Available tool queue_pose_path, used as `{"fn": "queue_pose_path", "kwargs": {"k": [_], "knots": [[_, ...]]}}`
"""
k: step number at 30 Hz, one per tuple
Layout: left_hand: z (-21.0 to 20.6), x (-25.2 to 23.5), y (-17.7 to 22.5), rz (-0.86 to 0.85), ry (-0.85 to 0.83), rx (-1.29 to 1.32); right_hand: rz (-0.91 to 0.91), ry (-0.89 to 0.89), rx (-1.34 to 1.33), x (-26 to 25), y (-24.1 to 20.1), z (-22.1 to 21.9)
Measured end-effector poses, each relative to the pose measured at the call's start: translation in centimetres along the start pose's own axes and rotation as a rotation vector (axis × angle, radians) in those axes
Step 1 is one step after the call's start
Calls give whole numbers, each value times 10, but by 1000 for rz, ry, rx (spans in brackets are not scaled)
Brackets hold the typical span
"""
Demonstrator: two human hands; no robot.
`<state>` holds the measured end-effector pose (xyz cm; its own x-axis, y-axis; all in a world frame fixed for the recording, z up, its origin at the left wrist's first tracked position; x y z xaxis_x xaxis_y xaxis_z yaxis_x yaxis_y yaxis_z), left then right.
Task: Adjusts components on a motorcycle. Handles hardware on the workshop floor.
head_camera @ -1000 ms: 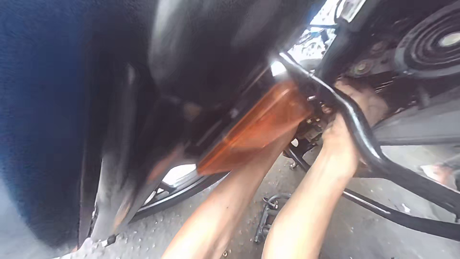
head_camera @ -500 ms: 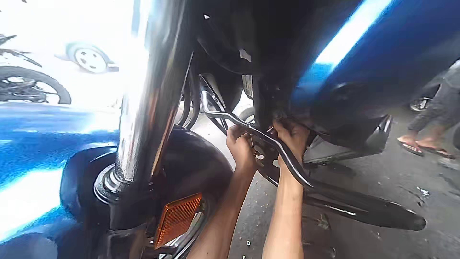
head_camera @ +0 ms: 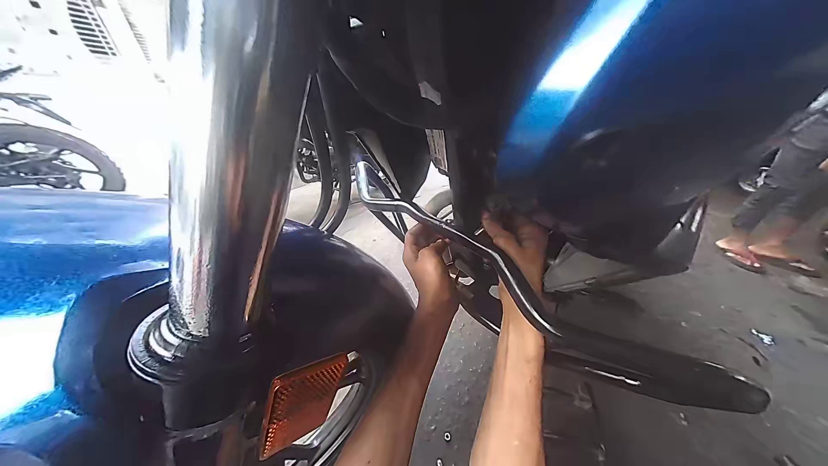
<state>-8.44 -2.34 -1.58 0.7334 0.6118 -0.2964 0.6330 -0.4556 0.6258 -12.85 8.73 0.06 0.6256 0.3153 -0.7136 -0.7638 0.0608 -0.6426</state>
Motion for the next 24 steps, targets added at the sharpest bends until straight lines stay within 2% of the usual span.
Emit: {"fn": "queue_pose_path", "kwargs": {"k": [2,4,6,11,17,20,24], "knots": [[0,2,1,12,-10,5,-19,14,-69,0,-2,-3],[0,3,2,25,-52,24,-96,165,-163,-1,-13,-15],[0,4,2,28,-85,44,-84,339,-255,-6,3,-21],[0,6,5,48,-105,1,-111,558,-284,-6,12,-36],[7,11,10,66,-187,-87,-190,679,-563,20,0,-72],[9,19,15,108,-221,-147,-247,706,-673,15,-17,-65],[14,32,22,165,-289,-140,-203,682,-661,4,-37,-59]]}}
Point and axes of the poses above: each hand's wrist, its own x-axis away from the middle knuckle, its own z-axis out of the back of the hand, y = z × x, the point moved 1 cm from there along -x, towards the middle knuckle, and after that the axes turned 11 degrees about -y, right-handed, at the moved point
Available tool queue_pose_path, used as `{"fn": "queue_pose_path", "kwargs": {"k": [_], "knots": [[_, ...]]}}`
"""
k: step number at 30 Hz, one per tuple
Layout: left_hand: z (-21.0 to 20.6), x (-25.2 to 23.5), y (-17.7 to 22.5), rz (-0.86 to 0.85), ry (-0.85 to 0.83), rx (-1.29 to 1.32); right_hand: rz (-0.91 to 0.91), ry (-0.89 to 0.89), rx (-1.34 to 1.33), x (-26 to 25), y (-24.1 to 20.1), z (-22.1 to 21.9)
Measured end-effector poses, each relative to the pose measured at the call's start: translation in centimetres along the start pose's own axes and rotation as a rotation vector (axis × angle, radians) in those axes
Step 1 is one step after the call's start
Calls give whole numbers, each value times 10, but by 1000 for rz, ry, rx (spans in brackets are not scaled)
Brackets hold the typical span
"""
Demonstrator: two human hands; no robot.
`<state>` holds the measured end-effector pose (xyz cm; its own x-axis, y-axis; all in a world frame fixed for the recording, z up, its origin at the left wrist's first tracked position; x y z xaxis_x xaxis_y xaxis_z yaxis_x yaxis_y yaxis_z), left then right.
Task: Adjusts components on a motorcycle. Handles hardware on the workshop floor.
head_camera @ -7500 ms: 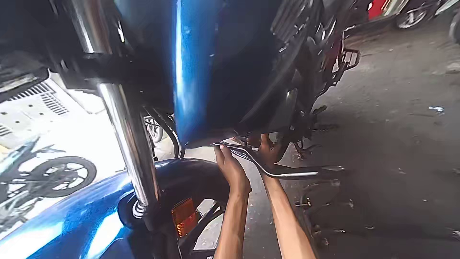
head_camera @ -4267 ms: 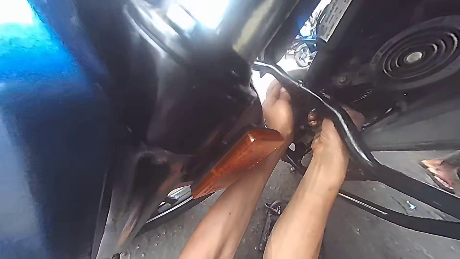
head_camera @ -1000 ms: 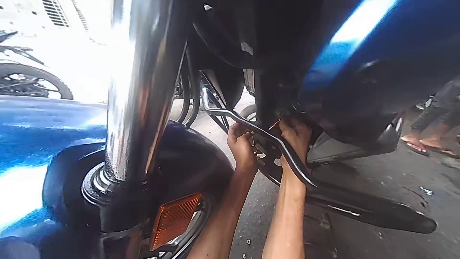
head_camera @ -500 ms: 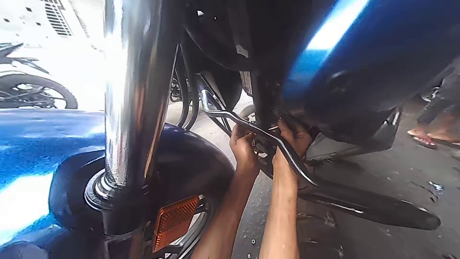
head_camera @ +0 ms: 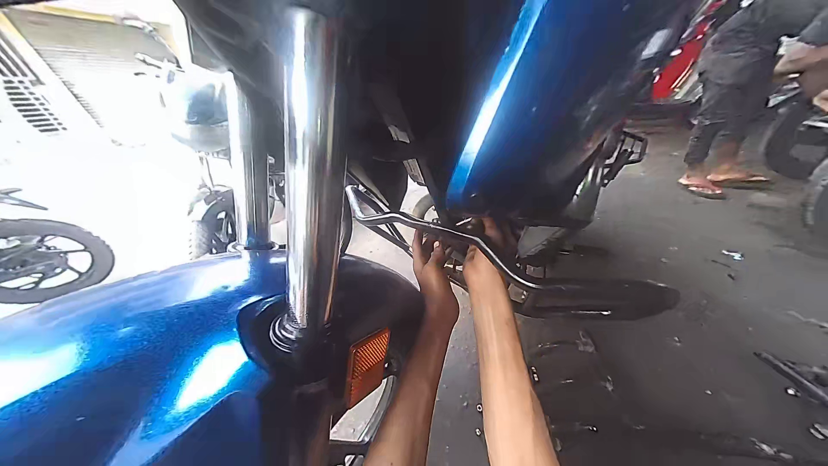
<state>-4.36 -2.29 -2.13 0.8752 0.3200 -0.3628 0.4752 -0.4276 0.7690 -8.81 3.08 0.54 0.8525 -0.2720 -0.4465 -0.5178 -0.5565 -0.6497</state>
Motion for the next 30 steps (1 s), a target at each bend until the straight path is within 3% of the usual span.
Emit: {"fn": "queue_pose_path", "kwargs": {"k": [2,5,10,13,19,21,25,27,30], "knots": [[0,2,1,-9,-29,12,-52,-75,-140,2,-5,-1],[-1,3,2,-26,-33,18,-138,52,-430,3,-15,-11],[-1,3,0,11,-22,68,-171,126,-586,12,20,14],[-3,3,1,14,-3,69,-225,251,-700,27,11,15],[9,8,-6,53,-144,-201,-309,293,-226,108,-12,51],[8,8,-5,185,-217,-312,-379,128,112,138,-10,78],[15,37,-15,513,-402,-554,-836,-366,789,194,3,187],[31,60,-45,618,-555,-718,-1077,-398,870,221,11,238],[62,93,-119,792,-974,-1196,-1237,-261,862,257,12,286]]}}
Point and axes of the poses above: each hand's wrist, its own x-axis away from the middle knuckle, its own z-axis out of the back of the hand, y = z × x, the point moved 1 cm from there along -x, towards the middle knuckle, and after that the axes turned 11 degrees about -y, right-handed, at the moved point
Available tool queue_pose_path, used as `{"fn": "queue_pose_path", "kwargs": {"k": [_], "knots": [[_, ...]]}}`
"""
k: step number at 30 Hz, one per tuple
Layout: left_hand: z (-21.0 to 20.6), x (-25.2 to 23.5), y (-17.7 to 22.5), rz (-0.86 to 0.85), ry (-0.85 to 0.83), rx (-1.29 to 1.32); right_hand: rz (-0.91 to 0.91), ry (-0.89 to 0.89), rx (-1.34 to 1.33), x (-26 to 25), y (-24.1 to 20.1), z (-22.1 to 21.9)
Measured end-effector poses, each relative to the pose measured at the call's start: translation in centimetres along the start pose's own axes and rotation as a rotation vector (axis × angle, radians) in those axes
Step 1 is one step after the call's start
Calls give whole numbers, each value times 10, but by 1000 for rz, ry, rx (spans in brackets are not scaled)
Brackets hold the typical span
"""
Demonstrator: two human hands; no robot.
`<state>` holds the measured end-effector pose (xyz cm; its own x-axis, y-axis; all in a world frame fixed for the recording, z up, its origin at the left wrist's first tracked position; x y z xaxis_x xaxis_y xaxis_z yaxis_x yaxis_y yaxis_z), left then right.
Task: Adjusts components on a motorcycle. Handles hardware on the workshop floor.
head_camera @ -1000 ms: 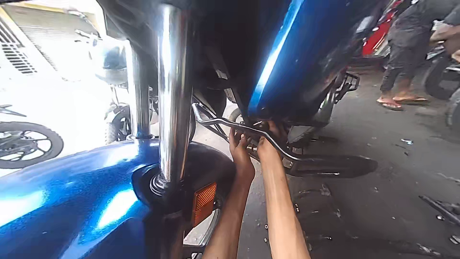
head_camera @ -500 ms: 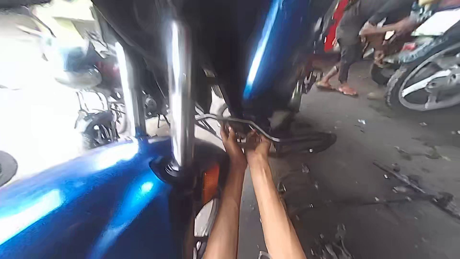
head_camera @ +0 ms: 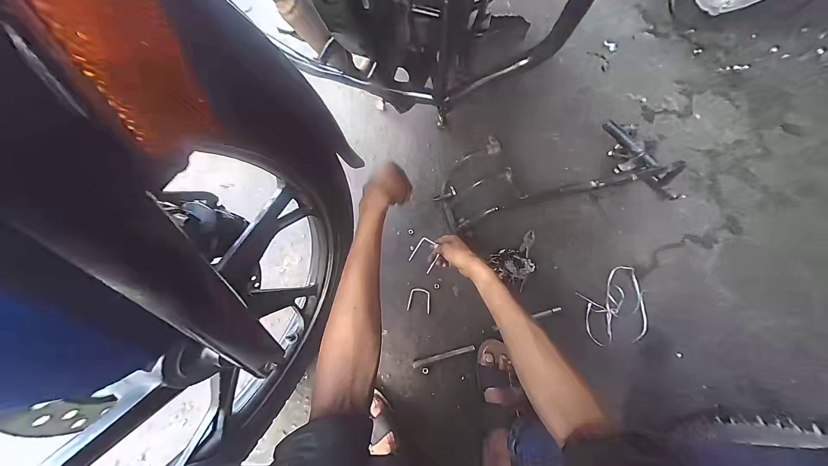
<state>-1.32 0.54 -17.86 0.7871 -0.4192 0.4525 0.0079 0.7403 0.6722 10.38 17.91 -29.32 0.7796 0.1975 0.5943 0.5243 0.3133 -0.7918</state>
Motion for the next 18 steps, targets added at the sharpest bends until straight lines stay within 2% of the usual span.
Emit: {"fn": "queue_pose_path", "kwargs": {"k": [2,4,7,9,11,14,16,18], "knots": [[-52,-16,-24,180,-180,-217,-68,68,-18,-1,27,2],[-104,-10,-44,290,-310,-270,-126,165,79,0,44,4],[-161,-3,-62,338,-404,-405,-204,362,409,-4,41,8],[-181,1,-65,312,-400,-498,-225,375,611,-2,23,5],[-191,4,-70,244,-391,-567,-157,204,837,-8,4,8],[-196,-5,-74,115,-414,-640,-54,-233,1396,-9,-48,25],[-196,-4,-72,69,-468,-677,-48,-402,1748,26,-88,22],[-197,-4,-74,41,-504,-694,34,-494,1879,66,-103,25]]}}
Point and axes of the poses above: each hand's wrist, its own x-axis away from the middle knuckle, its own z-axis out of the back of the hand, y = z × x, the point moved 1 cm from there along -x, towards the middle knuckle, and after that the axes turned 11 degrees about -y, right-handed, at the moved point
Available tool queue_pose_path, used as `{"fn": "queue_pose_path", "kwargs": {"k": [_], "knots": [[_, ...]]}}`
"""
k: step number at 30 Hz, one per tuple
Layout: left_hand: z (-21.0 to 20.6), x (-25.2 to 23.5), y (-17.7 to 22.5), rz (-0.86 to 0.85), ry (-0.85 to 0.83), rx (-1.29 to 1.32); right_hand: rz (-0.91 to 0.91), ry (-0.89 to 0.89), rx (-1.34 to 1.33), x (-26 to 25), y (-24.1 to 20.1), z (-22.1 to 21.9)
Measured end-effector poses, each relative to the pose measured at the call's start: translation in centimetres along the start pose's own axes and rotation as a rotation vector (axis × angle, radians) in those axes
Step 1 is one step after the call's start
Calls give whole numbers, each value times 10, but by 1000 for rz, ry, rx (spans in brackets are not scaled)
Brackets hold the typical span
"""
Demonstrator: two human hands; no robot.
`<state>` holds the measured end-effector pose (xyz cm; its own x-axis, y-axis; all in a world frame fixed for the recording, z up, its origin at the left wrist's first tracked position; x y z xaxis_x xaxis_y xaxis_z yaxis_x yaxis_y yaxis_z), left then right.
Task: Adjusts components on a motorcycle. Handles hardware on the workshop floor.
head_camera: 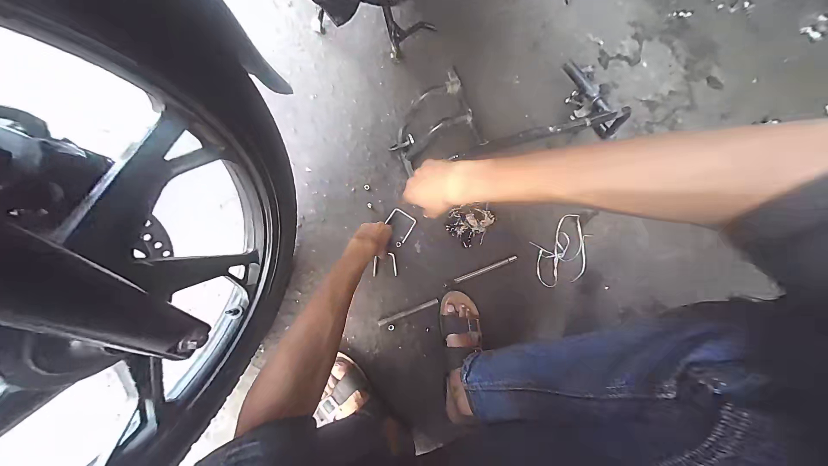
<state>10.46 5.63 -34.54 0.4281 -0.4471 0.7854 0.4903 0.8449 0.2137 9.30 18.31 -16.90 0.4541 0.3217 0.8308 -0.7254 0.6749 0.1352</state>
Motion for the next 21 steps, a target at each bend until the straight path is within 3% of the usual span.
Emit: {"fn": "queue_pose_path", "kwargs": {"k": [4,7,10,13,21], "knots": [[-2,1,-10,-79,-10,195,189,123,-265,22,-35,-72],[1,9,-25,-189,17,484,287,192,-335,-13,-95,-150],[8,34,-32,-331,90,739,340,293,-342,-47,-149,-200],[11,49,-43,-396,210,935,293,299,-396,-59,-164,-207],[20,70,-53,-274,474,1235,62,586,-1262,-37,-126,-178]]}}
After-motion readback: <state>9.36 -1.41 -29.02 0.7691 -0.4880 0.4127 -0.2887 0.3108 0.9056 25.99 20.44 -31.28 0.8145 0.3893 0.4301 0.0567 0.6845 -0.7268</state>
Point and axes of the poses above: each hand's wrist, its own x-axis away from the middle knuckle, its own z-axis out of the back of the hand, y = z × x, the point moved 1 cm from there along -x, towards the middle knuckle, and after that the axes turned 11 degrees about -y, right-handed, at the moved point
